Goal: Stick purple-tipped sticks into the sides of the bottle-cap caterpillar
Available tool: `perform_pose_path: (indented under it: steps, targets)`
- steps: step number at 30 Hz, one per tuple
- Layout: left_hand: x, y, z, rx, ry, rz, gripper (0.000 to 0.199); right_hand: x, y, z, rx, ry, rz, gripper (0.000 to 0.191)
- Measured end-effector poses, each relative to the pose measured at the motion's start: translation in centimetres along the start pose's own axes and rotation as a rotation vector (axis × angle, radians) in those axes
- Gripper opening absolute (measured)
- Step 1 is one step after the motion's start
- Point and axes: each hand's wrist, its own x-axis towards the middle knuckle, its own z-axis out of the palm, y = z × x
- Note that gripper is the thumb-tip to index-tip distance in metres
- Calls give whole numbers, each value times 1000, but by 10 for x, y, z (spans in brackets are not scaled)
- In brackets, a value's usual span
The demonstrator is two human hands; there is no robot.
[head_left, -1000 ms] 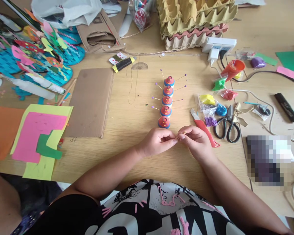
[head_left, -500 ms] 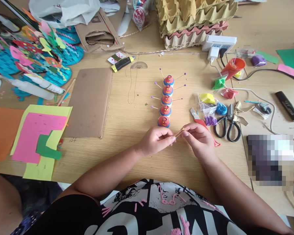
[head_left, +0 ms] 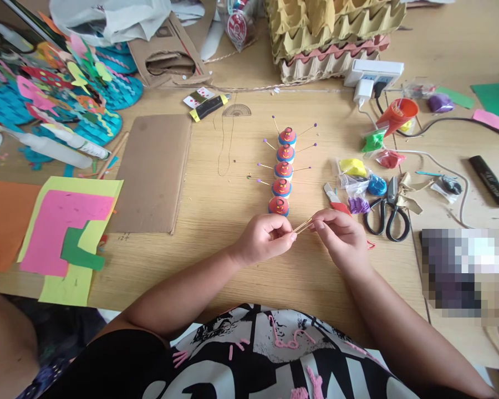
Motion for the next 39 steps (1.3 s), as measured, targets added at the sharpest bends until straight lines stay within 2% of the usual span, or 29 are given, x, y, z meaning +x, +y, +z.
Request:
perform_pose_path:
  steps: [6, 11, 16, 19, 22, 24, 28, 32, 35, 39]
  targets:
    - [0, 2, 0, 6, 1, -19, 21, 1, 1, -1, -38, -8, -5, 12]
    - [0, 2, -1, -4, -7, -44, 21, -1, 2, -1, 34, 56, 41, 14]
    - [0, 2, -2, 40, 2, -34, 23, 0, -1, 1, 20, -26, 56, 14]
    - [0, 2, -2, 33, -4, -43, 23, 1, -1, 1, 29, 35, 65, 16]
    - [-1, 1, -2, 9, -9, -71, 23, 2, 0, -1, 6, 96, 37, 28]
    - [-1, 1, -2, -5, -19, -87, 23, 2, 0, -1, -21, 66, 26, 33]
    - [0, 1, -3, -22, -75, -98, 19, 0, -2, 2, 68, -42, 74, 18]
    - [0, -1, -4, -24, -114, -109, 21, -1, -1, 4, 136, -57, 84, 15]
    - [0, 0, -5, -38, -126, -122, 21, -1, 1, 3, 109, -56, 80, 14]
    - [0, 1, -5, -47, -132, -147, 22, -2, 3, 0, 4, -59, -2, 5]
